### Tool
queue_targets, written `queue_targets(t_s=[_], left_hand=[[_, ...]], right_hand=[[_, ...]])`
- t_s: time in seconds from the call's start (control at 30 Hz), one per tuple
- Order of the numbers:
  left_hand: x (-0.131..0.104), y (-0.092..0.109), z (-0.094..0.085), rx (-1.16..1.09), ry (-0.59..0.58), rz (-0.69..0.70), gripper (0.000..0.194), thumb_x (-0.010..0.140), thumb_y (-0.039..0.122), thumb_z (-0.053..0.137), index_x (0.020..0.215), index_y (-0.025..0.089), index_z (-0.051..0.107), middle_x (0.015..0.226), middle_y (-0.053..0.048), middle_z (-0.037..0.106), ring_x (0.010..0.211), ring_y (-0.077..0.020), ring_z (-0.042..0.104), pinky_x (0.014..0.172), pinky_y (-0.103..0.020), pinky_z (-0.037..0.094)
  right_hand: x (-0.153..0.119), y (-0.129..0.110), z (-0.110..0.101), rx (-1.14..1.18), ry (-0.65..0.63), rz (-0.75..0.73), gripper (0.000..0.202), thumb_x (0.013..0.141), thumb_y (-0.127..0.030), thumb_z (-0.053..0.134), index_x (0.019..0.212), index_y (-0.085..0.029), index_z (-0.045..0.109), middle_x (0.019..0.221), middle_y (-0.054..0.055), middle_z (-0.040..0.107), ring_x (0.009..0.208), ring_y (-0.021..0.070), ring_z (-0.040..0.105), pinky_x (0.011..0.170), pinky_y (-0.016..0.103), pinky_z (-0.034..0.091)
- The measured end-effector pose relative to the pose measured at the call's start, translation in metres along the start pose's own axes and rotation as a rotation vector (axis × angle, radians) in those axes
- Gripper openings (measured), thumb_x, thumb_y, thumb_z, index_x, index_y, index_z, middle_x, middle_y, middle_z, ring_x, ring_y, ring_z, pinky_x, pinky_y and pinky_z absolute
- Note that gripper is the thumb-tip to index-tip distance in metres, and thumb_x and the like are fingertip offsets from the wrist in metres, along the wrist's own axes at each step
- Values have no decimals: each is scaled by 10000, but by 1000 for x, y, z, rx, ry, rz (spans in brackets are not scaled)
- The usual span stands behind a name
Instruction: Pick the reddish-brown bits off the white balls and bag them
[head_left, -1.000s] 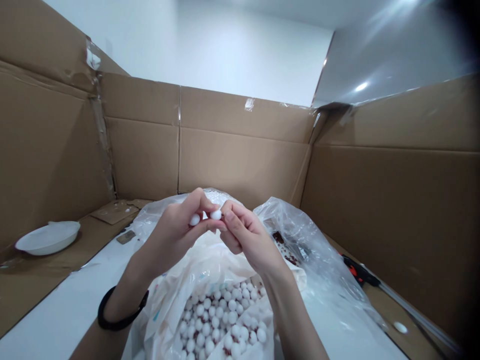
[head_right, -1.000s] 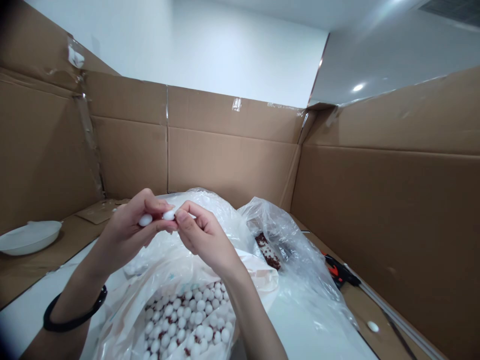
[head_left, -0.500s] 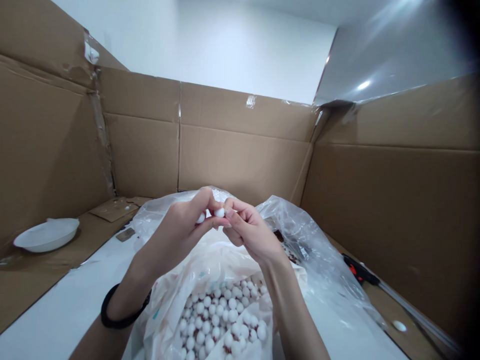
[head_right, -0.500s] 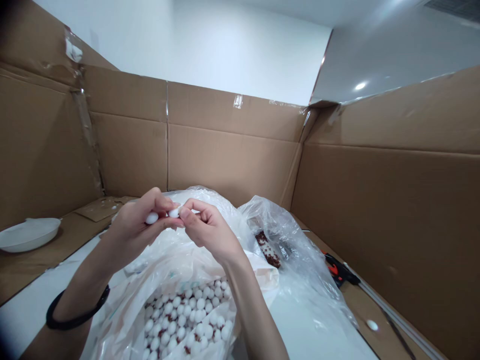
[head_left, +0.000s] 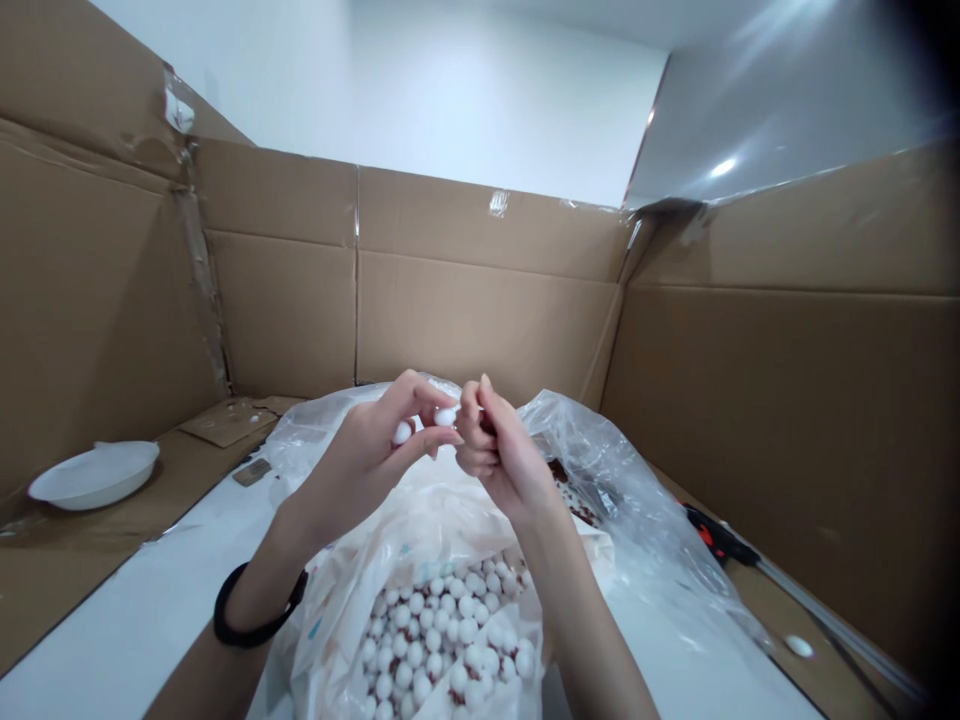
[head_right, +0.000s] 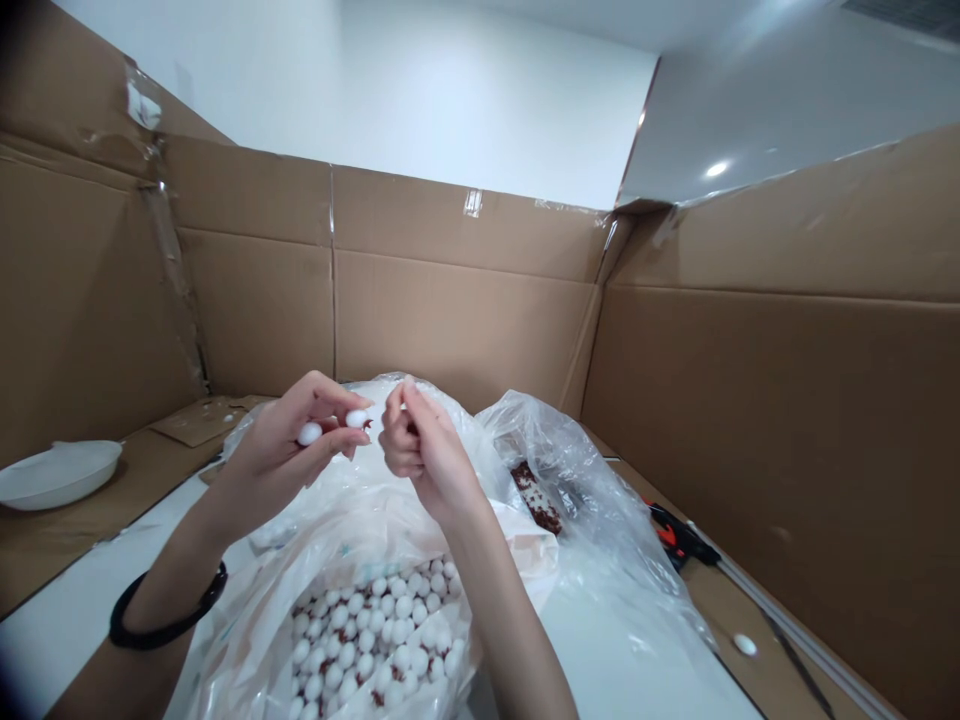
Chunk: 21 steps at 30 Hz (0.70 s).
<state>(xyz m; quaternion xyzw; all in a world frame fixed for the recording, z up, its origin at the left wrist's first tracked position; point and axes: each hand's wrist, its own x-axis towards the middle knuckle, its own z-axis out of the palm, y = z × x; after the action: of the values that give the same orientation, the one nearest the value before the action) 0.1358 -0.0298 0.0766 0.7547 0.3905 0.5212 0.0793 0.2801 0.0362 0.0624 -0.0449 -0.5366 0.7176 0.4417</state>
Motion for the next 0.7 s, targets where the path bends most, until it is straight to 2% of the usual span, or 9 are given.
queue_targets(t_s=[0.13,0.2,0.27,0.33,0.43,0.5,0.53,0.6,0.7], left_hand=[[-3,1,1,85,-9,53,160,912,309,510,1056,245,540,906,4,631,685,-95,583,564,-188,424],[-4,1,1,119,-20,65,197,937,306,453,1109,244,528,1001,-18,624,718,-100,593,589,-199,432],[-4,3,0,147,-38,54,226,954,308,404,1131,237,524,1029,-26,623,742,-105,599,621,-208,437],[-4,5,-3,197,-127,25,246,957,323,389,1125,237,548,937,-5,643,704,-105,588,619,-208,423],[-7,8,-6,265,-425,-20,260,937,352,436,1083,243,621,764,23,654,623,-111,565,582,-210,391],[-9,8,-4,267,-587,-46,260,919,358,475,1066,244,655,739,17,666,615,-123,571,571,-216,378],[-10,9,-3,258,-622,-61,258,913,353,489,1071,246,662,751,11,675,627,-128,578,576,-219,377],[-10,9,0,233,-618,-88,252,909,331,504,1091,259,663,780,7,683,658,-130,585,599,-221,378],[-2,5,4,50,-510,-140,221,911,292,508,1045,263,680,711,25,634,603,-93,537,566,-194,376]], right_hand=[[10,-2,-13,469,321,-6,210,879,-155,393,675,-187,430,489,-92,233,388,52,212,335,144,217],[16,-1,-22,652,511,33,200,858,-99,338,700,-187,423,521,-69,326,420,54,342,382,135,347],[20,1,-30,717,619,70,186,847,-78,313,758,-177,442,598,-27,444,510,67,477,482,154,472],[22,1,-34,720,647,88,194,839,-58,308,836,-152,477,702,25,528,642,95,577,585,191,543],[20,-1,-33,761,629,93,274,810,-11,330,979,-113,520,869,80,589,880,142,633,677,215,582],[18,-3,-30,799,581,96,372,794,18,332,1092,-106,516,988,100,600,1021,162,616,707,216,593],[16,-4,-28,813,556,98,420,791,30,326,1147,-109,502,1037,104,598,1073,165,600,718,216,597],[14,-5,-26,823,520,95,484,804,41,305,1233,-118,463,1106,106,590,1135,162,575,745,218,600],[14,-5,-24,796,493,81,465,864,19,273,1283,-105,430,1106,111,603,1106,146,595,759,209,598]])
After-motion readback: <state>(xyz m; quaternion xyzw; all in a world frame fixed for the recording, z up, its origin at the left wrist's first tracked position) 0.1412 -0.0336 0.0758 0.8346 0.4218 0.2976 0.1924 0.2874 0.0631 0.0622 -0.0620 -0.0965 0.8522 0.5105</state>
